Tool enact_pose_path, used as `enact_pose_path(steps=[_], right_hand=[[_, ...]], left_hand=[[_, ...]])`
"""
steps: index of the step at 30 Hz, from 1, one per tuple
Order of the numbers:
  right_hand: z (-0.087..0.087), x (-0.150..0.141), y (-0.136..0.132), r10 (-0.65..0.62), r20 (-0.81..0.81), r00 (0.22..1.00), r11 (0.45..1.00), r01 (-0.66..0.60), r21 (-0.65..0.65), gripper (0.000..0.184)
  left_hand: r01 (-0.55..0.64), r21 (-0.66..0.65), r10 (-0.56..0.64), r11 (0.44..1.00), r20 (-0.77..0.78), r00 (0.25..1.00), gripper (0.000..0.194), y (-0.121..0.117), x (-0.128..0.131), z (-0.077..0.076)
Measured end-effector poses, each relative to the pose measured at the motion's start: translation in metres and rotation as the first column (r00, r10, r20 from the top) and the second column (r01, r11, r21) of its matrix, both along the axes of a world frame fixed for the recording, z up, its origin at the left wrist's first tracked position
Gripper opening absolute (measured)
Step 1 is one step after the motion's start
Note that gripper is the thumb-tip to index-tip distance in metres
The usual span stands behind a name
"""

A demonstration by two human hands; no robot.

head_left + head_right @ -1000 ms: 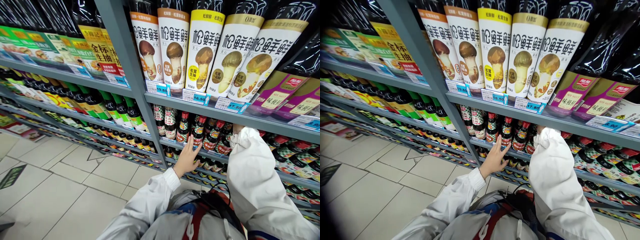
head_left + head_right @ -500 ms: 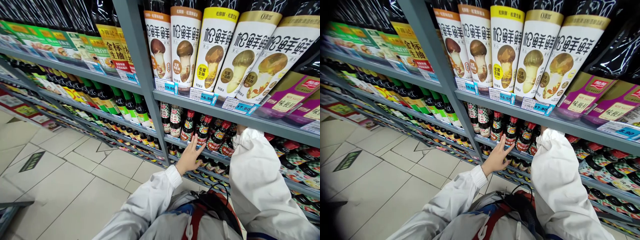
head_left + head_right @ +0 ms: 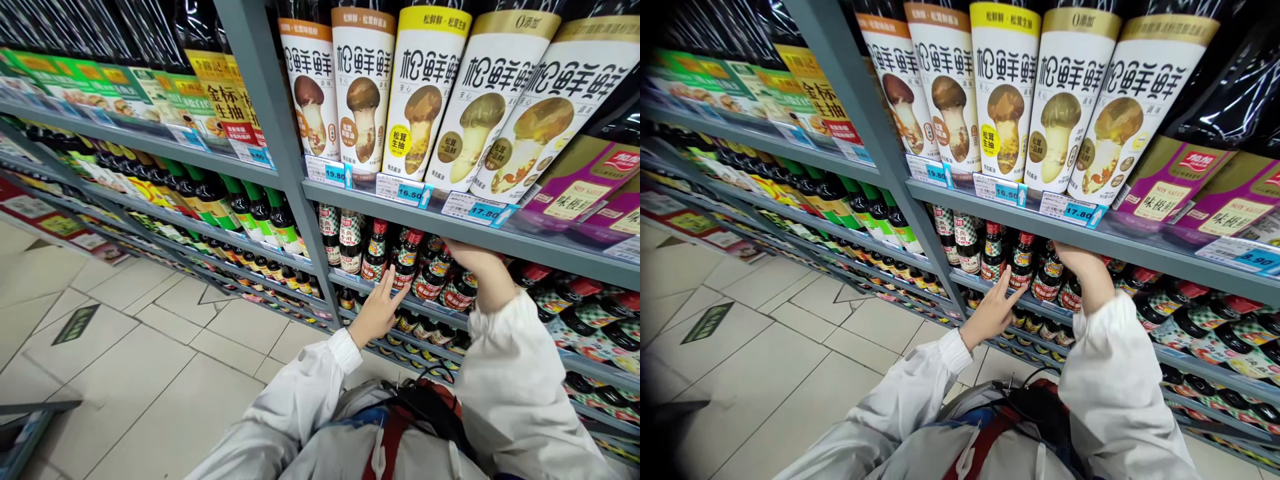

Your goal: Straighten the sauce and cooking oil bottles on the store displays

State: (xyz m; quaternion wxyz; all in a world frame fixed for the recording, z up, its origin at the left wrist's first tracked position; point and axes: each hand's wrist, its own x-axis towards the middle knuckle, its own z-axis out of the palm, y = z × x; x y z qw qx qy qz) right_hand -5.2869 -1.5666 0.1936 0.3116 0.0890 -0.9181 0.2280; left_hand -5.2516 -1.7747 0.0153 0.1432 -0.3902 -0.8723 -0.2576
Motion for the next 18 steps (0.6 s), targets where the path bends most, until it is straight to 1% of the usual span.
enact_pose_path(steps=[2, 3, 4, 5, 6, 7, 8, 10, 11, 13, 15, 16, 18], right_hand=[[-0.019, 0.032, -0.006, -0.051, 0.022, 0.998, 0.997, 0.052, -0.054, 0.052], [-0.033, 0.051, -0.012, -0.078, -0.006, 0.997, 0.991, 0.077, -0.109, 0.058], [-0.05, 0.07, -0.02, -0.08, -0.072, 0.994, 0.979, 0.064, -0.196, 0.06], [-0.07, 0.088, -0.03, -0.08, -0.16, 0.984, 0.951, 0.027, -0.309, 0.058], [-0.091, 0.103, -0.039, -0.107, -0.276, 0.955, 0.905, -0.021, -0.425, 0.052], [-0.111, 0.116, -0.049, -0.129, -0.355, 0.926, 0.866, -0.07, -0.496, 0.044], [-0.131, 0.125, -0.058, -0.097, -0.374, 0.922, 0.848, -0.12, -0.516, 0.039], [-0.163, 0.138, -0.07, 0.083, -0.253, 0.964, 0.837, -0.205, -0.508, 0.037], [-0.174, 0.143, -0.073, 0.189, -0.176, 0.966, 0.842, -0.252, -0.477, 0.039], [-0.186, 0.147, -0.071, 0.38, -0.069, 0.923, 0.848, -0.377, -0.372, 0.043], [-0.189, 0.148, -0.062, 0.512, -0.039, 0.858, 0.829, -0.506, -0.241, 0.046], [-0.188, 0.147, -0.056, 0.55, -0.032, 0.835, 0.816, -0.545, -0.193, 0.048], [-0.184, 0.142, -0.042, 0.571, -0.026, 0.821, 0.807, -0.567, -0.163, 0.048]], left_hand=[[-0.028, 0.07, 0.029, 0.997, -0.015, 0.999, 0.076, -0.001, -0.001, 0.011], [-0.05, 0.114, 0.054, 0.992, -0.027, 0.998, 0.069, 0.0, -0.004, 0.017], [-0.078, 0.158, 0.085, 0.984, -0.042, 0.995, 0.063, 0.002, -0.007, 0.025], [-0.109, 0.199, 0.123, 0.974, -0.058, 0.991, 0.058, 0.005, -0.011, 0.033], [-0.144, 0.232, 0.164, 0.962, -0.069, 0.984, 0.053, 0.009, -0.017, 0.04], [-0.182, 0.255, 0.206, 0.95, -0.07, 0.976, 0.049, 0.013, -0.022, 0.047], [-0.225, 0.267, 0.249, 0.937, -0.06, 0.967, 0.045, 0.019, -0.028, 0.053], [-0.323, 0.253, 0.337, 0.912, -0.013, 0.941, 0.044, 0.03, -0.038, 0.064], [-0.375, 0.232, 0.383, 0.897, 0.015, 0.924, 0.046, 0.035, -0.041, 0.067], [-0.468, 0.175, 0.464, 0.866, 0.062, 0.883, 0.05, 0.043, -0.046, 0.073], [-0.51, 0.129, 0.503, 0.85, 0.085, 0.86, 0.05, 0.046, -0.047, 0.075], [-0.511, 0.117, 0.503, 0.851, 0.092, 0.859, 0.049, 0.046, -0.048, 0.076], [-0.49, 0.117, 0.48, 0.864, 0.108, 0.871, 0.047, 0.044, -0.05, 0.077]])
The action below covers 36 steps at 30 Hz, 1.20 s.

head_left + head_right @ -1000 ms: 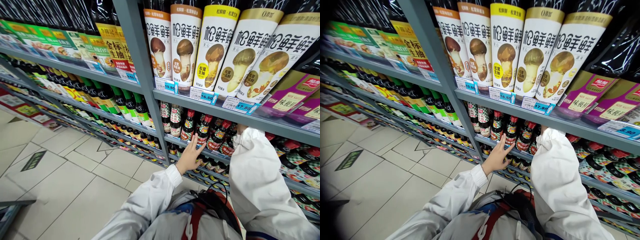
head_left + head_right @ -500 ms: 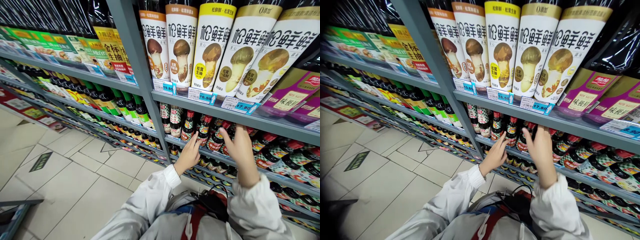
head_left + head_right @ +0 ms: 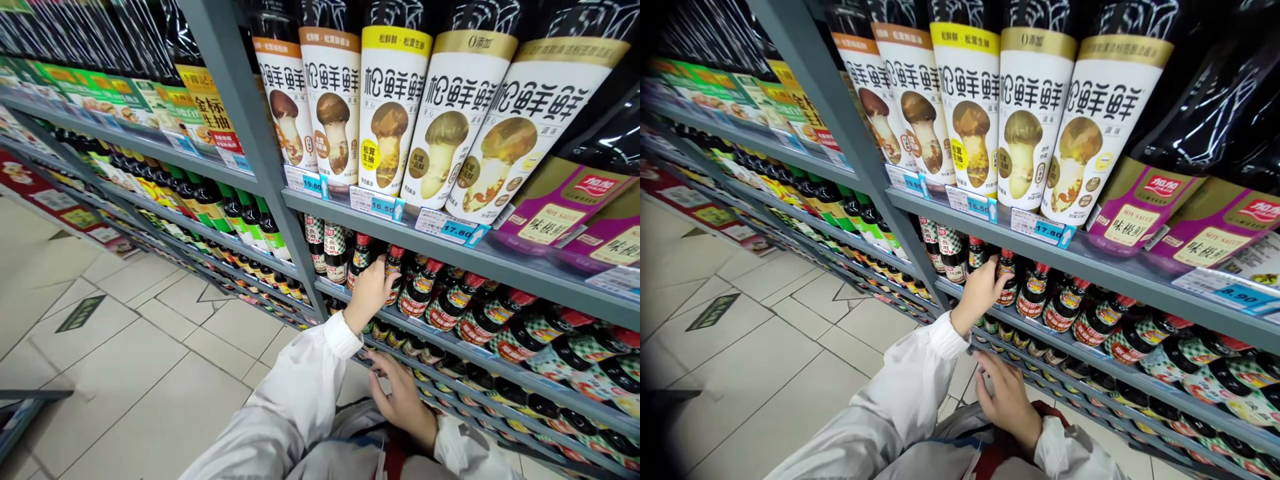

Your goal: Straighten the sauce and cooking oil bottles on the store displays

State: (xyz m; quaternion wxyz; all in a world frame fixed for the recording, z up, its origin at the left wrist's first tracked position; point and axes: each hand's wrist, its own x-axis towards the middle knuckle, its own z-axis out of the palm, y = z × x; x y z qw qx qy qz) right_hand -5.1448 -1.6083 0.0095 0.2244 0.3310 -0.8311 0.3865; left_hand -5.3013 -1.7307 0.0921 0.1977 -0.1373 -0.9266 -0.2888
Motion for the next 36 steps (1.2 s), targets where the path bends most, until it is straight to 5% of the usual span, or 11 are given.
enact_pose_path(steps=[6, 12, 21, 26, 31, 36], right_hand=[[0.002, -0.015, 0.035, 0.013, 0.063, 0.998, 1.0, -0.012, -0.017, 0.041], [-0.009, -0.018, 0.048, 0.09, 0.128, 0.988, 0.996, -0.089, -0.013, 0.041], [-0.017, -0.022, 0.047, 0.08, 0.158, 0.984, 0.997, -0.082, 0.008, 0.037], [-0.011, -0.023, 0.024, -0.016, 0.109, 0.994, 1.0, 0.015, 0.013, 0.037], [0.012, -0.032, -0.014, -0.271, -0.069, 0.96, 0.955, 0.26, -0.141, 0.037], [0.075, -0.056, -0.039, -0.568, -0.048, 0.822, 0.771, 0.51, -0.382, 0.041]], left_hand=[[0.121, 0.097, -0.122, 0.988, 0.006, 0.992, 0.039, -0.008, -0.005, 0.0], [0.125, 0.134, -0.124, 0.983, -0.014, 0.992, 0.04, -0.006, -0.003, -0.002], [0.147, 0.172, -0.152, 0.974, 0.018, 0.988, 0.049, -0.01, -0.004, 0.0], [0.15, 0.272, -0.152, 0.95, -0.013, 0.988, 0.042, -0.01, -0.003, -0.013], [0.274, 0.167, -0.253, 0.947, -0.136, 0.958, 0.053, -0.03, 0.026, -0.034], [0.474, -0.085, -0.482, 0.876, -0.125, 0.867, 0.045, -0.088, 0.057, -0.056]])
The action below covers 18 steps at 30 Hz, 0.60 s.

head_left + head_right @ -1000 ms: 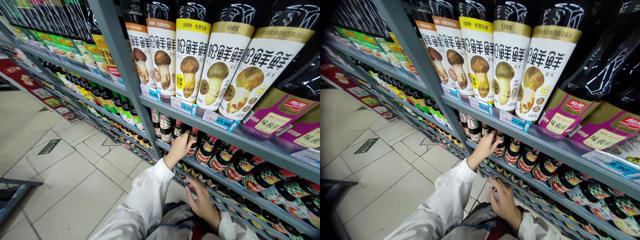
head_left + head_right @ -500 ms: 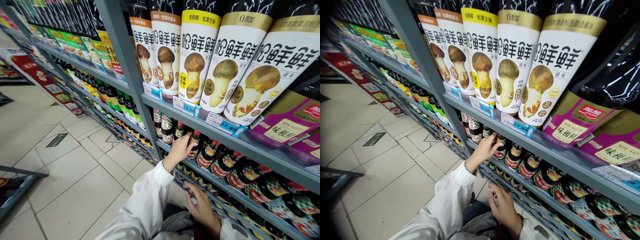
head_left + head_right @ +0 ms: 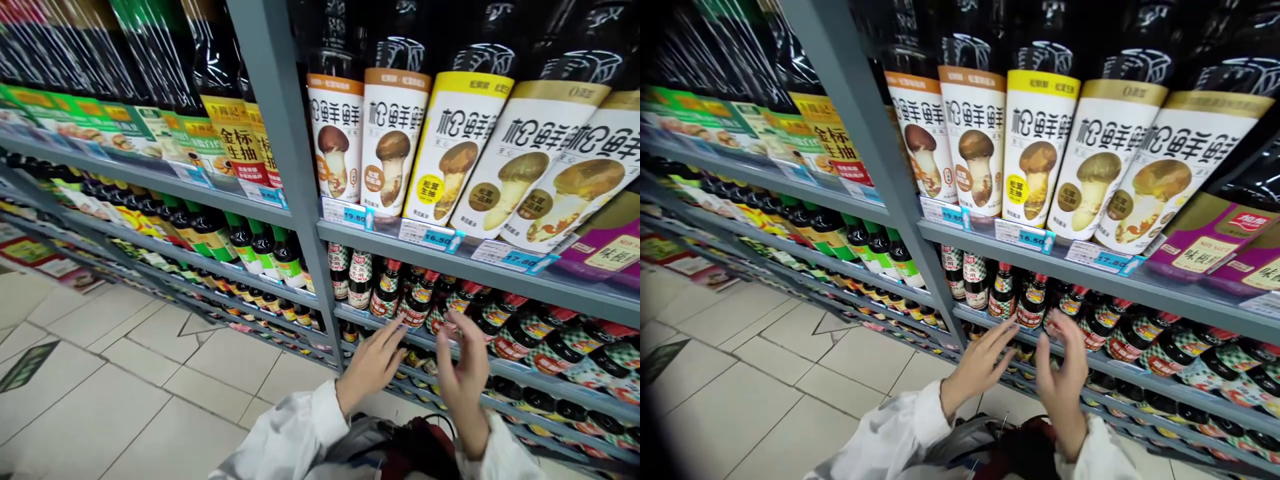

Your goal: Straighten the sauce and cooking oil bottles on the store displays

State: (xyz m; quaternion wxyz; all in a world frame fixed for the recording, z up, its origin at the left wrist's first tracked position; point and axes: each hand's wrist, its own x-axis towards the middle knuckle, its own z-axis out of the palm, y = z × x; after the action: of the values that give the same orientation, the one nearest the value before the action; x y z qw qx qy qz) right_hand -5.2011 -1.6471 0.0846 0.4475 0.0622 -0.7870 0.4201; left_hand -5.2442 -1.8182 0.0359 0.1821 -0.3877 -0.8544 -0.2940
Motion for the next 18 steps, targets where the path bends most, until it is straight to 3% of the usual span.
enact_pose_path(steps=[3, 6, 11, 15, 18], right_hand=[[0.038, -0.022, -0.009, -0.009, 0.09, 0.996, 0.997, 0.016, -0.078, 0.038], [0.057, -0.046, -0.013, -0.083, 0.176, 0.981, 0.995, 0.092, -0.04, 0.041], [0.07, -0.085, -0.01, -0.28, 0.297, 0.913, 0.956, 0.237, 0.172, 0.043], [0.093, -0.118, -0.002, -0.252, 0.25, 0.935, 0.925, 0.157, 0.346, 0.047], [0.11, -0.144, 0.002, -0.266, 0.262, 0.928, 0.868, 0.112, 0.483, 0.046]], left_hand=[[0.078, -0.133, -0.082, 0.988, -0.021, 0.996, 0.039, -0.035, 0.006, -0.013], [0.131, -0.209, -0.144, 0.969, -0.043, 0.989, 0.038, -0.06, 0.007, -0.02], [0.201, -0.238, -0.217, 0.95, -0.044, 0.975, 0.036, -0.081, 0.005, -0.021], [0.24, -0.243, -0.26, 0.94, -0.051, 0.964, 0.035, -0.084, 0.002, -0.018], [0.242, -0.229, -0.263, 0.943, -0.064, 0.963, 0.035, -0.083, -0.003, -0.014]])
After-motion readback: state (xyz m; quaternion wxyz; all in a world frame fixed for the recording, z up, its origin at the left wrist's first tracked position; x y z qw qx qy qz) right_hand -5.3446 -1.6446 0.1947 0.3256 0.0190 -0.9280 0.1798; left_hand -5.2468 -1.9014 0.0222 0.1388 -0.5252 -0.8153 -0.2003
